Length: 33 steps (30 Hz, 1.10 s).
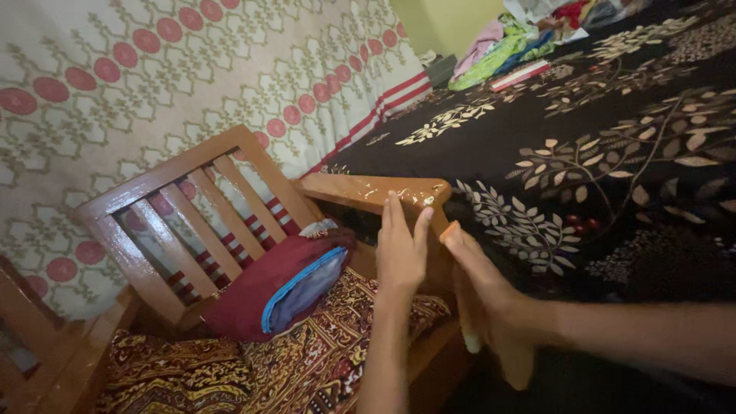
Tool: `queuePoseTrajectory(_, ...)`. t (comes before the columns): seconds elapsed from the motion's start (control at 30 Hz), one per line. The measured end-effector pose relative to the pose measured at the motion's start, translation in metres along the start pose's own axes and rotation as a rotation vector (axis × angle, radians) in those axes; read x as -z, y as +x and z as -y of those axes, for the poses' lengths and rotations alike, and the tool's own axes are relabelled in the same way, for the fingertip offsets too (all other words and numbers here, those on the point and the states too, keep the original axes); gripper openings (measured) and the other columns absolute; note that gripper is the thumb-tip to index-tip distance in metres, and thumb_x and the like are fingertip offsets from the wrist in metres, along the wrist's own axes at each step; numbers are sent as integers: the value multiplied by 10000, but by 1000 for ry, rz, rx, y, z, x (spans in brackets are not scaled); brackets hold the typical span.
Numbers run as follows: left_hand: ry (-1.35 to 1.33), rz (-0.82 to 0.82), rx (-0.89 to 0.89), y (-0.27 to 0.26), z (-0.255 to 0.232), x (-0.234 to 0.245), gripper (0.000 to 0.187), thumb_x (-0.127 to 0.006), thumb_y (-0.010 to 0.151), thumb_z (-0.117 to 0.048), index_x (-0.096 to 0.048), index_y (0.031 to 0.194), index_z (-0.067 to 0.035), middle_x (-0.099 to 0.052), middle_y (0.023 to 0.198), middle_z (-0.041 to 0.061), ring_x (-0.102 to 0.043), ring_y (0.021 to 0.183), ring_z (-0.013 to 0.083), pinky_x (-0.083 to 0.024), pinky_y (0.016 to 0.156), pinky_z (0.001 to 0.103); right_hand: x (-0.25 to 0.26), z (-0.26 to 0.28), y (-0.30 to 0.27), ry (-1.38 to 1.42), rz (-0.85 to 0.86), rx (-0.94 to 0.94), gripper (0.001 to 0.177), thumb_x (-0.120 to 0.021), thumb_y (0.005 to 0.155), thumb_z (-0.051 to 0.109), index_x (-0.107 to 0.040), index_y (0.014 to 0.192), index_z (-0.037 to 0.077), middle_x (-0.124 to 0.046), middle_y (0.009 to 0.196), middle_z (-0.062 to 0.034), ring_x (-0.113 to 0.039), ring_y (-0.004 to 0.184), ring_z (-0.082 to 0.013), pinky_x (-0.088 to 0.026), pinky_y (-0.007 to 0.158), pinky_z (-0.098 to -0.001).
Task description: The person wipes a wooden chair with a cloth, focusing on the armrest and slatted seat. They briefly dip the cloth into a bowl of liquid on the floor before resuming wiping the chair's surface.
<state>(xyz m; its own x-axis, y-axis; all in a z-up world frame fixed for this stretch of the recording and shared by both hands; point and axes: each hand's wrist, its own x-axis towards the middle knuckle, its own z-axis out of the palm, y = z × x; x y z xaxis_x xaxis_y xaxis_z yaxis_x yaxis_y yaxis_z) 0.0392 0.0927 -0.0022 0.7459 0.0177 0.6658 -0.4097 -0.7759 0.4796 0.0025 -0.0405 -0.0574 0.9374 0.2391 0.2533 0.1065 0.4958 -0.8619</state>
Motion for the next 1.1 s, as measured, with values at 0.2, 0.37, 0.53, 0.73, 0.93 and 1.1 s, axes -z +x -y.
queuePoseTrajectory(0.2,13,-3,-32,2,1,-2,797,-527,1013,-488,-274,1568,26,-339,1604,272,-381,1444,444,-337,1165,476,15,1,52,275,-23,-41,628,-415,987,516,-591,1388,66,-651,1371,-117,-551,1273,-251,-401,1093,-385)
queuePoseTrajectory(0.37,8,10,3,1,2,-4,793,-517,1000,-488,-281,1572,8,-338,1619,240,-391,1430,436,-341,1167,465,36,-21,71,184,-17,4,679,-384,980,532,-549,1436,56,-605,1446,-140,-542,1328,-263,-400,1117,-405)
queuePoseTrajectory(0.53,-31,-17,9,-2,-3,-5,802,-506,1013,-495,-235,1591,-8,-296,1633,233,-375,1439,448,-341,1155,474,57,-26,106,91,-32,-248,895,-355,924,723,-463,1526,70,-521,1571,-109,-493,1404,-262,-326,1177,-420)
queuePoseTrajectory(0.73,64,73,134,0,-9,-1,827,-467,986,-561,-189,1614,-100,-279,1666,130,-449,1373,439,-400,1102,509,59,-18,128,164,164,-376,1003,-334,877,802,-451,1552,70,-498,1592,-146,-463,1428,-308,-319,1178,-465)
queuePoseTrajectory(0.93,67,84,182,1,-10,-2,821,-456,982,-575,-162,1621,-150,-236,1686,101,-451,1374,441,-405,1095,523,62,-23,91,-3,228,-274,949,-307,905,763,-291,1612,130,-336,1682,-27,-316,1539,-232,-220,1239,-410)
queuePoseTrajectory(1.1,35,104,206,2,-6,-7,814,-437,976,-557,-144,1624,-161,-195,1703,94,-442,1378,446,-415,1091,516,81,-50,60,-88,192,-331,862,-272,942,713,-253,1623,184,-256,1710,47,-201,1561,-115,-133,1252,-331)
